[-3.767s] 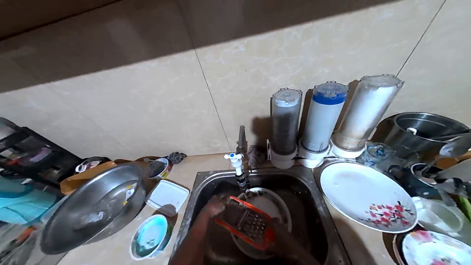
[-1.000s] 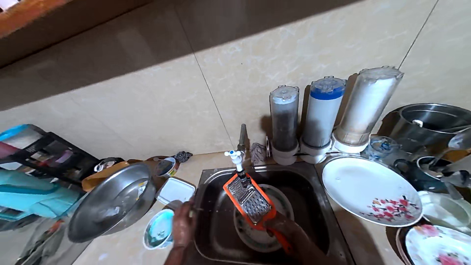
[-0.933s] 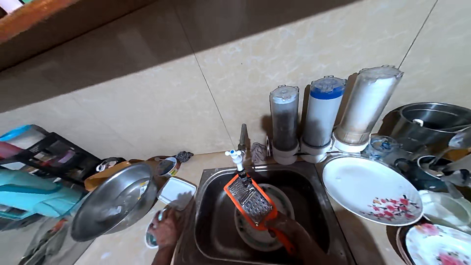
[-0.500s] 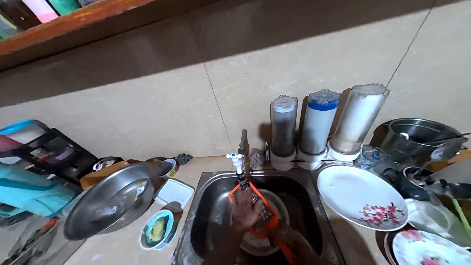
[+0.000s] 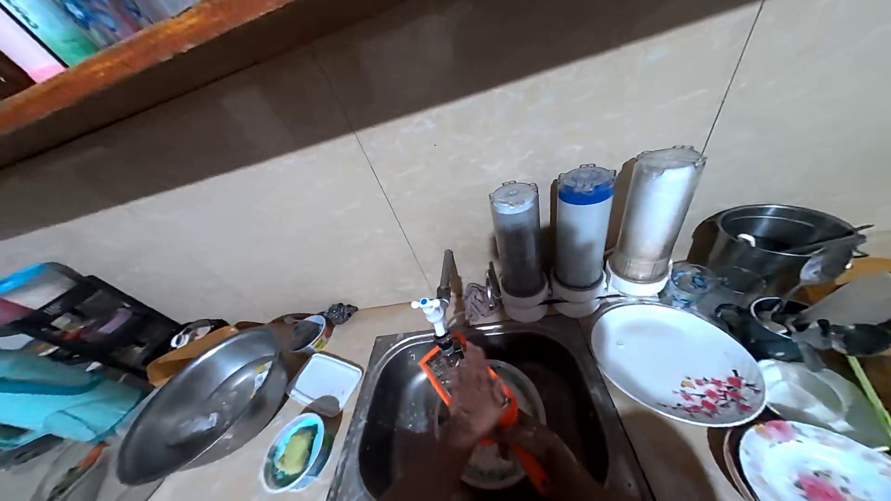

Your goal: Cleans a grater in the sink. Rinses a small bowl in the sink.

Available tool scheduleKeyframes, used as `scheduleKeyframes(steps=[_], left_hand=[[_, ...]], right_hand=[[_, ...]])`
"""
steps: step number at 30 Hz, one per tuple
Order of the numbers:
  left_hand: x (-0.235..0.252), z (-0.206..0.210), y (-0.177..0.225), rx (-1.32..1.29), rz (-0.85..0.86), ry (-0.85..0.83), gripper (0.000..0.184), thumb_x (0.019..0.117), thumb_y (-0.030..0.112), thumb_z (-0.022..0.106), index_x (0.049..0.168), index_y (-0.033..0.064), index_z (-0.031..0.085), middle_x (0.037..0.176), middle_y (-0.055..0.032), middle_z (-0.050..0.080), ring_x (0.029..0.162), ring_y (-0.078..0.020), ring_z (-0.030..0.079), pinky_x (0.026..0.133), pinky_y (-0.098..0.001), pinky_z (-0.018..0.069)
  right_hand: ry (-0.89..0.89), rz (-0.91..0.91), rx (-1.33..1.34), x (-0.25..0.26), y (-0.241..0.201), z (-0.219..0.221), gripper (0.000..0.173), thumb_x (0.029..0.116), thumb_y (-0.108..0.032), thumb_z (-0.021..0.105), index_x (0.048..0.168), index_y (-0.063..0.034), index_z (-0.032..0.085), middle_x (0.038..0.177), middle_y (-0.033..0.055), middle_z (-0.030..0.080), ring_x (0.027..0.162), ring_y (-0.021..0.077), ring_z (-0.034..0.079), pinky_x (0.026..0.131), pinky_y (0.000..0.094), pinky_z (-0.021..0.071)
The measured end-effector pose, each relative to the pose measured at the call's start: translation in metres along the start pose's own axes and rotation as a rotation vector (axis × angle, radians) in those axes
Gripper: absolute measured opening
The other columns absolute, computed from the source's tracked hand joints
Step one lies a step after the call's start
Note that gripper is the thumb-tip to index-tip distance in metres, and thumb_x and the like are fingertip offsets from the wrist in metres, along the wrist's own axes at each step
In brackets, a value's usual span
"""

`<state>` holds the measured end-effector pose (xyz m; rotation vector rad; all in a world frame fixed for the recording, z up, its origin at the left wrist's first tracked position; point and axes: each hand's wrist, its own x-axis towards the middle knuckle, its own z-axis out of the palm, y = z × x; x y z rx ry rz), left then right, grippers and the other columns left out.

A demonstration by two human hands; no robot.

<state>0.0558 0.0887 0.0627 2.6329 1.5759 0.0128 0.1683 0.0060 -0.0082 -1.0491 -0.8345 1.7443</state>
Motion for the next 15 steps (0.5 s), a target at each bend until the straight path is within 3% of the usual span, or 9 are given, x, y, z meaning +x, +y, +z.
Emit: scheduleKeyframes(steps=[2, 4, 5, 6, 7, 8, 10, 13, 15], left_hand=[[0.001, 0.012, -0.007, 0.02, 0.153, 0.018, 0.066, 0.1078, 0.046, 0.035, 0.163, 0.0112, 0.027, 0.171, -0.0135, 0.021, 0.159, -0.0338, 0.015, 0.123, -0.0671, 0.0038], [0.014, 0.0, -0.032, -0.022, -0.054, -0.025, 0.073, 0.105, 0.057, 0.038, 0.163, 0.0135, 0.03, 0.169, -0.0151, 0.025, 0.158, -0.0392, 0.014, 0.122, -0.0694, -0.003], [0.02, -0.018, -0.044, -0.066, -0.194, -0.06, 0.074, 0.1045, 0.056, 0.043, 0.161, 0.0096, 0.031, 0.168, -0.0166, 0.026, 0.157, -0.0383, 0.017, 0.124, -0.065, 0.0034], [0.025, -0.035, -0.056, -0.119, -0.285, -0.068, 0.069, 0.1039, 0.047, 0.051, 0.159, 0.0078, 0.036, 0.161, -0.0183, 0.039, 0.15, -0.0376, 0.035, 0.122, -0.06, 0.0234], [0.03, -0.045, -0.069, -0.237, -0.312, -0.058, 0.055, 0.1044, 0.035, 0.054, 0.15, 0.0056, 0.047, 0.146, -0.0212, 0.056, 0.136, -0.0377, 0.053, 0.114, -0.0571, 0.0399], [0.035, -0.053, -0.082, -0.409, -0.308, -0.073, 0.044, 0.1059, 0.027, 0.054, 0.141, 0.0002, 0.055, 0.134, -0.0255, 0.062, 0.126, -0.0392, 0.06, 0.109, -0.0564, 0.0443], [0.037, -0.058, -0.101, -0.651, -0.31, -0.078, 0.04, 0.1064, 0.024, 0.056, 0.133, -0.0053, 0.059, 0.125, -0.0277, 0.064, 0.118, -0.0371, 0.062, 0.106, -0.0531, 0.0453], [0.035, -0.073, -0.115, -0.747, -0.337, 0.012, 0.039, 0.1048, 0.024, 0.06, 0.128, -0.0071, 0.06, 0.119, -0.0255, 0.065, 0.109, -0.0318, 0.063, 0.1, -0.0487, 0.0487], [0.031, -0.076, -0.121, -0.819, -0.361, 0.075, 0.035, 0.1041, 0.021, 0.061, 0.123, -0.0083, 0.061, 0.113, -0.0239, 0.065, 0.101, -0.0277, 0.064, 0.094, -0.0452, 0.051]], right_hand=[[-0.006, -0.032, 0.006, 0.001, 0.002, -0.002, 0.016, 0.0898, -0.006, 0.066, 0.104, -0.008, 0.06, 0.071, -0.0025, 0.063, 0.058, 0.0061, 0.058, 0.059, 0.0225, 0.052], [-0.005, -0.012, -0.015, 0.0, 0.003, -0.002, 0.018, 0.0903, -0.009, 0.068, 0.106, -0.007, 0.061, 0.072, -0.0019, 0.063, 0.06, 0.0068, 0.059, 0.06, 0.023, 0.0521], [-0.006, 0.001, -0.036, 0.001, 0.002, -0.001, 0.019, 0.0902, -0.009, 0.068, 0.107, -0.0067, 0.06, 0.072, -0.0018, 0.063, 0.06, 0.0069, 0.059, 0.06, 0.0232, 0.0521], [-0.006, 0.007, -0.054, 0.003, 0.002, -0.001, 0.02, 0.0899, -0.009, 0.069, 0.108, -0.0067, 0.059, 0.072, -0.0018, 0.063, 0.06, 0.0072, 0.059, 0.06, 0.0236, 0.0522], [0.004, 0.007, -0.076, 0.007, 0.003, -0.001, 0.021, 0.089, -0.01, 0.07, 0.107, -0.0069, 0.06, 0.071, -0.0019, 0.063, 0.058, 0.0073, 0.058, 0.059, 0.0237, 0.0519], [0.027, 0.013, -0.117, 0.012, 0.004, -0.002, 0.021, 0.0891, -0.012, 0.073, 0.105, -0.0062, 0.06, 0.07, -0.0013, 0.062, 0.057, 0.0078, 0.058, 0.057, 0.0246, 0.0512], [0.071, 0.023, -0.246, 0.019, 0.007, -0.001, 0.024, 0.0917, -0.02, 0.074, 0.105, -0.0037, 0.064, 0.074, 0.0011, 0.065, 0.058, 0.0092, 0.058, 0.058, 0.0272, 0.0521], [0.058, 0.069, -0.48, 0.03, 0.007, -0.003, 0.038, 0.1045, -0.032, 0.059, 0.116, 0.0041, 0.064, 0.092, 0.0112, 0.07, 0.07, 0.0159, 0.063, 0.07, 0.0352, 0.0533], [0.055, 0.065, -0.524, 0.035, 0.009, -0.005, 0.04, 0.1062, -0.033, 0.055, 0.113, 0.0052, 0.065, 0.088, 0.0111, 0.069, 0.068, 0.0147, 0.062, 0.069, 0.0334, 0.0524]])
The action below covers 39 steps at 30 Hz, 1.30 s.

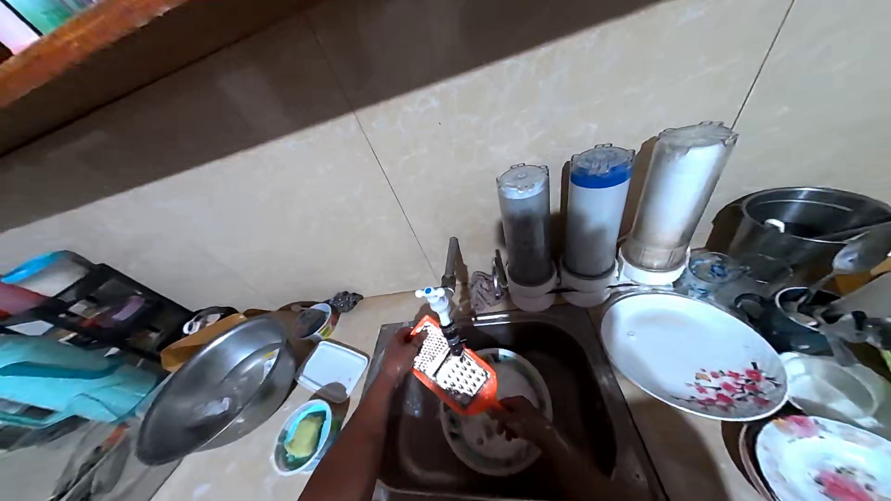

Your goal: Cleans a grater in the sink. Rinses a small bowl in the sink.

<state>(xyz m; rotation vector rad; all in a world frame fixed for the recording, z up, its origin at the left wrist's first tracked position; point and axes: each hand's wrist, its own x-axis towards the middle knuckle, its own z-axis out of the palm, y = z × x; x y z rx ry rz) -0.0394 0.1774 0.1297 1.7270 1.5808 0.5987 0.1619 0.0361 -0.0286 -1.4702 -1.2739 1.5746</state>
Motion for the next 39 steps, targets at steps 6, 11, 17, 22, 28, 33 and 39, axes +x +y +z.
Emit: scheduleKeyframes(steps=[6, 11, 17, 22, 28, 33, 39], left_hand=[[-0.024, 0.01, -0.022, -0.573, -0.143, -0.015, 0.05, 0.1123, 0.037, 0.033, 0.137, -0.0001, 0.055, 0.126, -0.0174, 0.065, 0.114, -0.0252, 0.064, 0.098, -0.0462, 0.0519], [-0.019, 0.012, -0.072, -0.556, -0.186, -0.245, 0.032, 0.0959, -0.003, 0.042, 0.127, -0.0016, 0.049, 0.116, -0.0136, 0.061, 0.094, -0.0194, 0.063, 0.081, -0.0379, 0.0555], [-0.046, 0.075, -0.041, 0.447, 0.076, 0.062, 0.062, 0.1032, 0.036, 0.058, 0.156, 0.0062, 0.041, 0.163, -0.0216, 0.034, 0.152, -0.0332, 0.033, 0.123, -0.0557, 0.0243], [-0.086, 0.154, -0.047, 0.803, 0.62, -0.005, 0.075, 0.1026, 0.054, 0.047, 0.155, 0.0015, 0.041, 0.162, -0.027, 0.033, 0.153, -0.043, 0.027, 0.124, -0.0642, 0.0153], [-0.044, 0.138, -0.052, 0.613, 0.331, 0.49, 0.083, 0.1015, 0.057, 0.041, 0.153, -0.0084, 0.038, 0.161, -0.0323, 0.031, 0.151, -0.0491, 0.027, 0.121, -0.0687, 0.0144], [-0.058, 0.157, -0.047, 0.883, 0.731, 0.249, 0.059, 0.1048, 0.037, 0.043, 0.148, -0.0022, 0.051, 0.154, -0.0236, 0.048, 0.144, -0.0388, 0.046, 0.119, -0.0582, 0.0334], [-0.035, 0.105, -0.01, 0.76, 0.07, 0.292, 0.084, 0.102, 0.046, 0.05, 0.159, -0.0071, 0.021, 0.167, -0.0319, 0.012, 0.157, -0.0461, 0.005, 0.123, -0.0654, -0.0005]], right_hand=[[0.272, 0.027, -0.279, -0.009, 0.0, -0.009, 0.047, 0.0977, -0.043, 0.067, 0.115, 0.001, 0.069, 0.11, 0.0235, 0.069, 0.105, 0.0376, 0.065, 0.094, 0.0566, 0.0489], [0.667, 0.137, -0.572, -0.035, -0.011, -0.01, 0.04, 0.094, -0.034, 0.071, 0.126, -0.0091, 0.071, 0.131, 0.0216, 0.065, 0.129, 0.0433, 0.054, 0.11, 0.0673, 0.0324], [0.652, 0.179, -0.627, -0.035, -0.015, -0.01, 0.042, 0.0926, -0.03, 0.072, 0.129, -0.0084, 0.069, 0.134, 0.0212, 0.064, 0.134, 0.0436, 0.05, 0.111, 0.0674, 0.0315], [0.613, 0.18, -0.637, -0.035, -0.019, -0.006, 0.035, 0.0944, -0.027, 0.07, 0.123, -0.0075, 0.071, 0.13, 0.0181, 0.066, 0.131, 0.0409, 0.053, 0.109, 0.0655, 0.034], [0.673, 0.126, -0.558, -0.035, -0.02, -0.001, 0.034, 0.093, -0.028, 0.072, 0.119, -0.0058, 0.072, 0.127, 0.0187, 0.067, 0.13, 0.0425, 0.053, 0.107, 0.0682, 0.0347], [0.681, 0.146, -0.479, -0.023, -0.009, -0.002, 0.035, 0.0932, -0.028, 0.071, 0.12, -0.0054, 0.071, 0.128, 0.0192, 0.067, 0.127, 0.0403, 0.057, 0.104, 0.0646, 0.0412], [0.613, 0.184, -0.469, -0.019, -0.019, 0.0, 0.036, 0.095, -0.029, 0.07, 0.123, -0.0053, 0.069, 0.131, 0.0192, 0.065, 0.13, 0.0401, 0.054, 0.107, 0.063, 0.0393]])
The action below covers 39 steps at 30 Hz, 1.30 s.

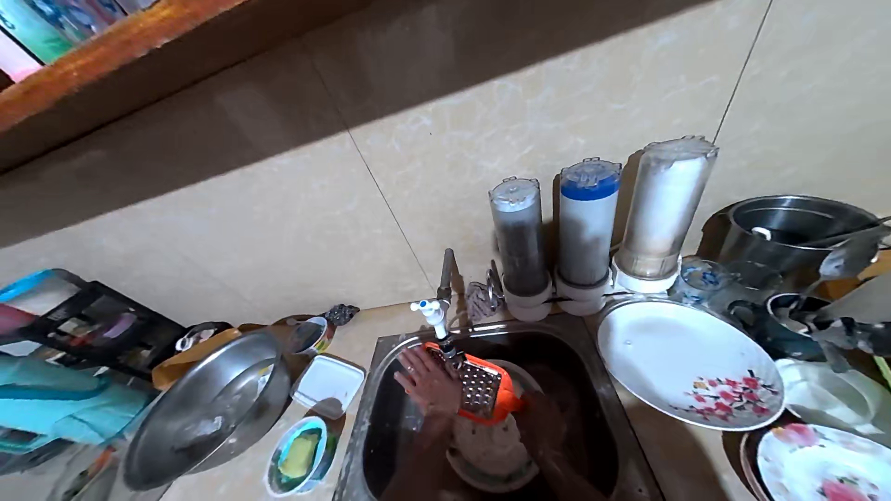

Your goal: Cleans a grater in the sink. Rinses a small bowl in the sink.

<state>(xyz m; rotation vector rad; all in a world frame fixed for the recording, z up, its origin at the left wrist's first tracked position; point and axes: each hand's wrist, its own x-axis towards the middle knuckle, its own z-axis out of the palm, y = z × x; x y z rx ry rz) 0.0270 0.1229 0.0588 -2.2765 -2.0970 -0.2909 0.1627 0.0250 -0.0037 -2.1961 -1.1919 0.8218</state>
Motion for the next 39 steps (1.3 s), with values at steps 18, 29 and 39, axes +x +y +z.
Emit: scheduleKeyframes(steps=[18, 29, 39], left_hand=[[-0.021, 0.0, -0.075, -0.87, 0.01, 0.059, 0.036, 0.1015, 0.005, 0.056, 0.134, -0.0111, 0.054, 0.121, -0.0257, 0.065, 0.106, -0.0278, 0.067, 0.095, -0.0418, 0.0549], [0.031, -0.113, 0.086, -1.348, -0.161, 0.161, 0.045, 0.1083, 0.024, 0.052, 0.137, -0.0103, 0.045, 0.119, -0.0214, 0.058, 0.102, -0.0194, 0.059, 0.092, -0.035, 0.049], [0.033, -0.123, 0.099, -1.51, -0.188, 0.319, 0.044, 0.107, 0.013, 0.047, 0.141, -0.0131, 0.036, 0.123, -0.021, 0.053, 0.109, -0.0152, 0.055, 0.098, -0.0287, 0.0458]], right_hand=[[-0.111, -0.021, -0.076, 0.002, 0.026, -0.032, 0.044, 0.0965, -0.029, 0.068, 0.135, -0.0077, 0.063, 0.13, 0.0215, 0.066, 0.12, 0.0423, 0.062, 0.1, 0.0627, 0.0473], [-0.16, -0.223, -0.133, -0.087, 0.014, -0.109, 0.031, 0.1035, -0.022, 0.056, 0.129, -0.0077, 0.068, 0.121, 0.0226, 0.069, 0.109, 0.0434, 0.067, 0.091, 0.0633, 0.052], [0.647, 0.034, -0.251, -0.172, 0.144, -0.201, 0.033, 0.0894, -0.016, 0.074, 0.12, -0.0047, 0.074, 0.106, 0.0262, 0.072, 0.089, 0.0488, 0.071, 0.07, 0.0678, 0.0542]])
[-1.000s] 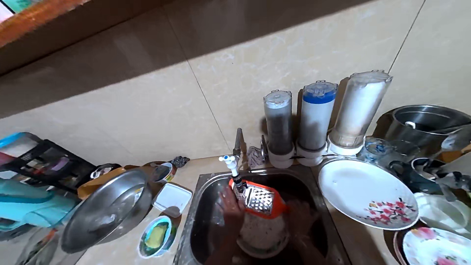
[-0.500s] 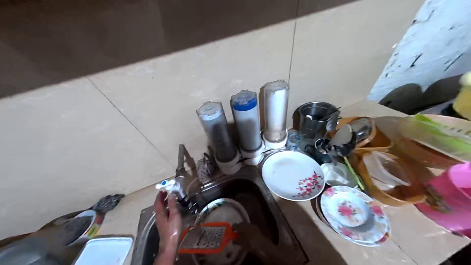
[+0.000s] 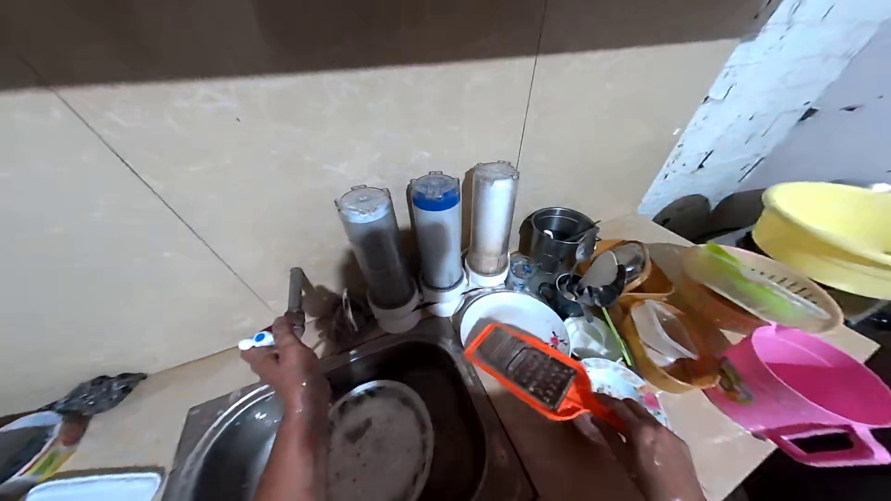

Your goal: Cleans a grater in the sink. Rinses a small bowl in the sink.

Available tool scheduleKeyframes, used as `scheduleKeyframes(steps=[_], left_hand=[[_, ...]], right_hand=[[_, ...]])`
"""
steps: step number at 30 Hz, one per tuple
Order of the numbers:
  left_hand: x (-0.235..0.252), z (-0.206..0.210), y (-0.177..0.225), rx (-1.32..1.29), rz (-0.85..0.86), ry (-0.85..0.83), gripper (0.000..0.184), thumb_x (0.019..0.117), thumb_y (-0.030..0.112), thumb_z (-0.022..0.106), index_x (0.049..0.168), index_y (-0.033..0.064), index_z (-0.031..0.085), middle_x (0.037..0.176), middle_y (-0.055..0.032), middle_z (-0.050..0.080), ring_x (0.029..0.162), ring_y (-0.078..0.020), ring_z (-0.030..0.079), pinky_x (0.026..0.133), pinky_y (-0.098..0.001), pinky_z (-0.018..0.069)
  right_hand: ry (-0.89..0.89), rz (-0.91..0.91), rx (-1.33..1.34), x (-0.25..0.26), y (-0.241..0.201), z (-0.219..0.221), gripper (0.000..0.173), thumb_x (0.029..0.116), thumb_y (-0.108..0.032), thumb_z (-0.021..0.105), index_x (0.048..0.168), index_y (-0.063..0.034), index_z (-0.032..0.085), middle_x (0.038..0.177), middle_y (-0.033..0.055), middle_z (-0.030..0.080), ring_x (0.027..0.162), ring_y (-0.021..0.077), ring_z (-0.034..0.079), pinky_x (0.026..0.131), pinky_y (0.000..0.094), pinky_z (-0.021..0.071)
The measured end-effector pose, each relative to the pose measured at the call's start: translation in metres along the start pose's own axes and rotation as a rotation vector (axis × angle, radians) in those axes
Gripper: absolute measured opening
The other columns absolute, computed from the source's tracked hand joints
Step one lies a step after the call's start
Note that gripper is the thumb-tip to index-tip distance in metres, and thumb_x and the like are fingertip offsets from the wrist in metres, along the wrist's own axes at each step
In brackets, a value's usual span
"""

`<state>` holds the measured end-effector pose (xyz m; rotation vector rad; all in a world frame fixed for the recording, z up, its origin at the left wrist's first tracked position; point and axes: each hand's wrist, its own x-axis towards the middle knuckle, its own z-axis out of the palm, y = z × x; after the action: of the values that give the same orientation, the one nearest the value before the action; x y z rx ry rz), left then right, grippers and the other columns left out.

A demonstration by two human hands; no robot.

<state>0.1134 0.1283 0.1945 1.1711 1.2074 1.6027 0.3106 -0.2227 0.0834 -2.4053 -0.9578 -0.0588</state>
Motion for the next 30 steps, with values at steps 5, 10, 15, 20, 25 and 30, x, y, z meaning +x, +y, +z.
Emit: scheduleKeyframes(steps=[5, 10, 15, 20, 25, 30], left_hand=[[0.009, -0.021, -0.001, 0.172, -0.068, -0.174, 0.027, 0.1065, 0.012, 0.041, 0.121, -0.0073, 0.053, 0.099, -0.0101, 0.057, 0.085, -0.0105, 0.057, 0.077, -0.0303, 0.0496], [0.046, -0.08, -0.036, 0.09, -0.01, -0.548, 0.046, 0.108, 0.027, 0.03, 0.143, -0.0001, 0.043, 0.136, -0.0108, 0.057, 0.119, -0.0126, 0.058, 0.101, -0.0325, 0.0495], [0.001, -0.162, -0.144, 0.777, -0.268, -0.396, 0.057, 0.107, 0.026, 0.054, 0.149, -0.0088, 0.04, 0.148, -0.0305, 0.05, 0.138, -0.0385, 0.05, 0.116, -0.05, 0.0398], [-0.031, -0.19, -0.183, 1.055, -0.577, -0.58, 0.062, 0.1018, 0.024, 0.064, 0.149, -0.0073, 0.041, 0.147, -0.0303, 0.051, 0.138, -0.0408, 0.051, 0.115, -0.0526, 0.0404], [-0.037, -0.177, -0.111, 1.111, -0.215, -0.578, 0.045, 0.0981, 0.015, 0.06, 0.141, -0.0004, 0.055, 0.122, -0.0278, 0.067, 0.116, -0.0429, 0.065, 0.101, -0.0581, 0.0497], [-0.074, -0.172, -0.065, 1.163, 0.166, -0.706, 0.032, 0.0949, 0.01, 0.06, 0.124, -0.003, 0.067, 0.113, -0.025, 0.071, 0.097, -0.0416, 0.072, 0.082, -0.0577, 0.058]], right_hand=[[0.03, 0.026, 0.0, 0.023, 0.032, 0.021, 0.037, 0.0898, -0.009, 0.072, 0.124, 0.0046, 0.068, 0.121, 0.0352, 0.064, 0.115, 0.0614, 0.056, 0.091, 0.0786, 0.0418], [0.219, -0.349, 0.227, 0.024, -0.031, 0.072, 0.033, 0.0947, -0.021, 0.061, 0.11, 0.0059, 0.073, 0.114, 0.0276, 0.069, 0.108, 0.0472, 0.066, 0.095, 0.0611, 0.0513], [-0.454, 0.037, 0.729, 0.01, -0.136, 0.176, 0.047, 0.0994, -0.016, 0.065, 0.136, 0.0098, 0.054, 0.131, 0.0289, 0.062, 0.119, 0.0368, 0.063, 0.104, 0.047, 0.0495], [-0.653, 0.519, 0.759, 0.016, -0.189, 0.234, 0.051, 0.1104, -0.027, 0.045, 0.152, 0.0022, 0.039, 0.15, 0.0277, 0.047, 0.139, 0.0377, 0.047, 0.115, 0.0502, 0.0379], [-0.983, 0.147, 0.196, -0.001, -0.205, 0.223, 0.05, 0.1076, -0.016, 0.047, 0.152, 0.0067, 0.037, 0.156, 0.0255, 0.042, 0.145, 0.0349, 0.042, 0.119, 0.0448, 0.0349], [-0.963, -0.054, 0.23, -0.009, -0.221, 0.272, 0.059, 0.0984, -0.023, 0.063, 0.142, 0.0134, 0.047, 0.144, 0.0309, 0.052, 0.137, 0.039, 0.049, 0.116, 0.0457, 0.0385]])
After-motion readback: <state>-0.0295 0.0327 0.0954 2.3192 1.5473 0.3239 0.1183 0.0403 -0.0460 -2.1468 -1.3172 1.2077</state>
